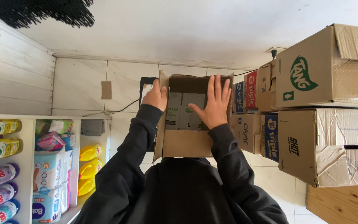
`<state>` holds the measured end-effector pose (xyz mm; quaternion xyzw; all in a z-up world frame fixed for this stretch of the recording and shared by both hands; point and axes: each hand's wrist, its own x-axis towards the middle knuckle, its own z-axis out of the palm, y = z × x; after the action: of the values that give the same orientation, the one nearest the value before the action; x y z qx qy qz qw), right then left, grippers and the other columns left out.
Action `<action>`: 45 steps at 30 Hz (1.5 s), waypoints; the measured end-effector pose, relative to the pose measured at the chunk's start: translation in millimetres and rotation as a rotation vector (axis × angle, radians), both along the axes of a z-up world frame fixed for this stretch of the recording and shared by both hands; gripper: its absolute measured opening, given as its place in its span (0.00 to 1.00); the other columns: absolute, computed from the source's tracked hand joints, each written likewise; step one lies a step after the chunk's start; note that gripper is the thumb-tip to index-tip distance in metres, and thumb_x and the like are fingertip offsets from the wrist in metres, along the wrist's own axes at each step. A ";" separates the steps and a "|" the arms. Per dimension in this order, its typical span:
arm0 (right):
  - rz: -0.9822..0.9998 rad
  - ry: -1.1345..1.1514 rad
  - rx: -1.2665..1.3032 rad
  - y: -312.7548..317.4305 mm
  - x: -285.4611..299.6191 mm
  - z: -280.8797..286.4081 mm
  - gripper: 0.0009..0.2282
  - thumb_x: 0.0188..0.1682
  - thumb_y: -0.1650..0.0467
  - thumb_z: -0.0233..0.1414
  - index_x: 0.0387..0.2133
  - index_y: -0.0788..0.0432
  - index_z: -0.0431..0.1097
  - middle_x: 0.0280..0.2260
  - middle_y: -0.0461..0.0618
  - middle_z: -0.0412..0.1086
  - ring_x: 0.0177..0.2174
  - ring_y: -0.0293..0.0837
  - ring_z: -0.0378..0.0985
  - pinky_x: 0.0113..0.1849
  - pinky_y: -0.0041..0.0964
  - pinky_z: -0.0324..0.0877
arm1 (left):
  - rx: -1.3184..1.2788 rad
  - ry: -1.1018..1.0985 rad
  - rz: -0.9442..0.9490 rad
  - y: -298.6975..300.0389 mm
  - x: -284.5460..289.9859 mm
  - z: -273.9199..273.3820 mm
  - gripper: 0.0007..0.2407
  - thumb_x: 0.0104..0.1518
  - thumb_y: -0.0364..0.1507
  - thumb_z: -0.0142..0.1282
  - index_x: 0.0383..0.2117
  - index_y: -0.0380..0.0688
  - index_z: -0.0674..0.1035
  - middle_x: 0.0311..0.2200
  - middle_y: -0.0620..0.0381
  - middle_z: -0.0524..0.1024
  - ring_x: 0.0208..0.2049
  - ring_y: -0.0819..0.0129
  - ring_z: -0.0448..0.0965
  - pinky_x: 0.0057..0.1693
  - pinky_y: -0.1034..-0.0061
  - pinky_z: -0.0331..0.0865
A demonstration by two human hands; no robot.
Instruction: The person folds several cardboard boxes by hand and stacks them on top of each other.
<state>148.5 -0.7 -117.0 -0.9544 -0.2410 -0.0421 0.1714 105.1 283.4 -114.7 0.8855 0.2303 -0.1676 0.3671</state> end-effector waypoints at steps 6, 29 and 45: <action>-0.013 -0.145 -0.055 -23.7 8.0 -41.4 0.50 0.63 0.38 0.67 0.86 0.60 0.64 0.69 0.62 0.65 0.71 0.66 0.69 0.75 0.65 0.61 | 0.015 0.013 0.029 4.7 1.3 -14.7 0.25 0.90 0.42 0.36 0.87 0.45 0.63 0.69 0.24 0.86 0.65 0.27 0.92 0.70 0.29 0.85; -0.077 0.780 0.505 -69.0 -23.8 34.7 0.51 0.72 0.63 0.60 0.96 0.57 0.23 0.93 0.74 0.19 0.88 0.78 0.25 0.82 0.81 0.34 | -0.080 -0.385 0.025 -72.2 23.2 -45.4 0.47 0.75 0.09 0.50 0.98 0.53 0.39 0.91 0.21 0.49 0.90 0.22 0.58 0.91 0.33 0.60; -0.080 -0.053 -0.509 -43.0 -98.0 8.0 0.74 0.32 0.52 0.89 0.93 0.61 0.50 0.91 0.81 0.38 0.86 0.80 0.48 0.82 0.59 0.62 | 0.075 -0.425 -0.005 -89.2 33.8 -82.6 0.44 0.79 0.17 0.53 0.98 0.56 0.41 0.91 0.20 0.50 0.84 0.14 0.69 0.77 0.21 0.77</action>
<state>50.6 -43.8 -109.0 -0.9741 -0.2101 -0.0121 -0.0825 138.9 194.2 -197.3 0.9145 0.1516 0.0305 0.3739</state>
